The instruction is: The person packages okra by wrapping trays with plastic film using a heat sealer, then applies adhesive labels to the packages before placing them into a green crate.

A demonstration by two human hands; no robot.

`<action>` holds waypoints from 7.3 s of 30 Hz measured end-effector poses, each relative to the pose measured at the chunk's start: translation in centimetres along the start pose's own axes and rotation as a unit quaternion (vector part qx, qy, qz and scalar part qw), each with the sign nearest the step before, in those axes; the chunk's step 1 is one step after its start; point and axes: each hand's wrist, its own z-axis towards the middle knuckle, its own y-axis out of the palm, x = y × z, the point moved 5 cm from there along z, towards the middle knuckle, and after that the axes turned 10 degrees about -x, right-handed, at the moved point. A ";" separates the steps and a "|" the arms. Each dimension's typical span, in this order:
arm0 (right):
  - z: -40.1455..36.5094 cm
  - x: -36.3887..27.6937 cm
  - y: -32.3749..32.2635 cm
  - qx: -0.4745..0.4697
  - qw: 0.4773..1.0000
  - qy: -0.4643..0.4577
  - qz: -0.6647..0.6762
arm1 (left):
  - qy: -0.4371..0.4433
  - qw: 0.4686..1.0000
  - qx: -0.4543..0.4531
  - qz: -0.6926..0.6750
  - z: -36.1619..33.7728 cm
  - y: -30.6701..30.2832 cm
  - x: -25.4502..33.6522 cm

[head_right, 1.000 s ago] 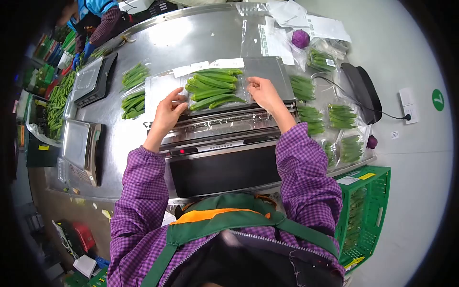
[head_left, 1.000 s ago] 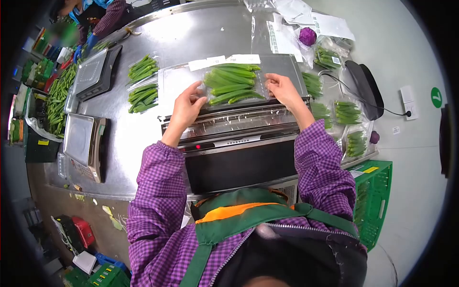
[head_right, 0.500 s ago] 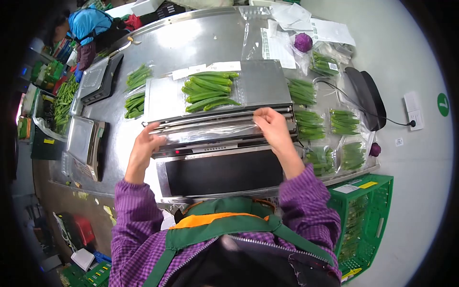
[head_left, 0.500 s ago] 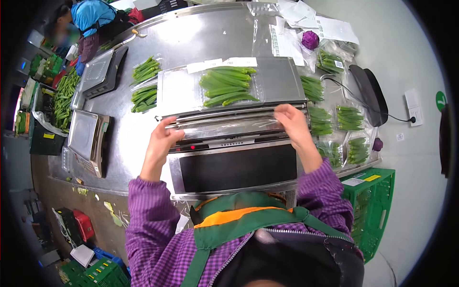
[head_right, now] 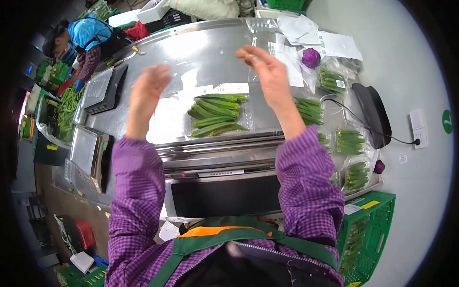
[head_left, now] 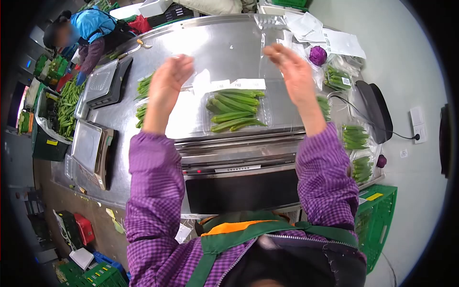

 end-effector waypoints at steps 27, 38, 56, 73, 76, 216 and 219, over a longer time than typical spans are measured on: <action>-29.3 6.0 2.4 -0.150 0.770 0.608 0.121 | -0.423 0.899 -0.107 -0.022 -25.9 3.0 -10.8; -32.7 2.4 3.7 -0.068 0.874 0.401 -0.267 | -0.379 0.875 0.124 0.276 -35.9 0.3 -12.4; -47.9 8.6 8.3 -0.176 0.840 0.495 0.140 | -0.414 0.909 0.040 -0.009 -42.7 4.4 -17.6; -33.6 -3.6 12.9 -0.086 0.804 0.263 0.526 | -0.240 0.963 -0.100 0.074 -37.1 8.7 -6.3; -31.2 -10.2 7.7 -0.008 0.741 0.200 0.641 | -0.330 0.944 -0.008 0.015 -36.1 10.9 -7.1; -38.6 0.8 2.7 0.037 0.980 0.131 -0.148 | -0.273 0.867 0.006 0.417 -8.9 -5.3 -10.0; -38.7 2.2 2.8 0.014 0.979 0.124 -0.160 | -0.263 0.883 -0.071 0.383 -8.2 -8.5 -10.6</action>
